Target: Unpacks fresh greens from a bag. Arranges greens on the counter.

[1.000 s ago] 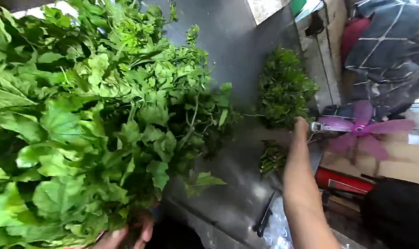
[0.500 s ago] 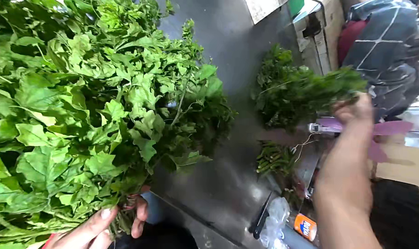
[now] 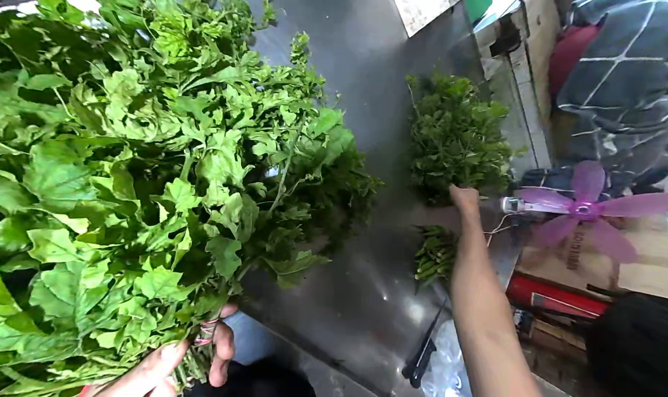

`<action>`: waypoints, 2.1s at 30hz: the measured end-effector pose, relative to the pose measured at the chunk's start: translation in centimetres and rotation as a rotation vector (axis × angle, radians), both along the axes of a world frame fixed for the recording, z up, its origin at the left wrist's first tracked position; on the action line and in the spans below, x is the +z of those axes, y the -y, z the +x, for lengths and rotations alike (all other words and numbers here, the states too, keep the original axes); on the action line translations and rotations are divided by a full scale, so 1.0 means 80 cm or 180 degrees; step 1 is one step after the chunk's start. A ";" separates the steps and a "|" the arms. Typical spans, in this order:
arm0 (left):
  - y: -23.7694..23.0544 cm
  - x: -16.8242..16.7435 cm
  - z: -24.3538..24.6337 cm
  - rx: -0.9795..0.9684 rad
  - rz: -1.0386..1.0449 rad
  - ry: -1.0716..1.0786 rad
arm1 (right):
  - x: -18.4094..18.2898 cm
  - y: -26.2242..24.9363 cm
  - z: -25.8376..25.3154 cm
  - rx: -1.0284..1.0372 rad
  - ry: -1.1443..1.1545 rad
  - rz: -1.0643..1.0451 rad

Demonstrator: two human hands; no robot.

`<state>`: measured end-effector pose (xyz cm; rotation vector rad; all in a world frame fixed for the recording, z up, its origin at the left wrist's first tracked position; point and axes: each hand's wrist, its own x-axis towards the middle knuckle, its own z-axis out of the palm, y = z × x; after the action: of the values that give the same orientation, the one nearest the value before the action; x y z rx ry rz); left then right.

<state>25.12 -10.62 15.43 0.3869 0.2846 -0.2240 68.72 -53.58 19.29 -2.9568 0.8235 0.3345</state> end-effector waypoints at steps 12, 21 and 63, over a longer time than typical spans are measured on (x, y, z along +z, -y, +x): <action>0.010 0.002 0.017 -0.0065 -0.0181 -0.0097 | 0.131 -0.006 0.069 -0.0359 0.1312 0.1421; 0.019 -0.002 0.026 -0.0011 -0.0045 0.0059 | 0.004 -0.019 -0.015 -0.0423 -0.0175 0.0443; -0.001 0.019 -0.042 0.0947 -0.0100 -0.1029 | 0.073 -0.130 -0.328 -0.1521 0.2367 0.5854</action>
<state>21.72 -10.53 16.92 0.2715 0.6503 0.0031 42.46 -43.19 25.15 -0.9686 0.5027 -0.0868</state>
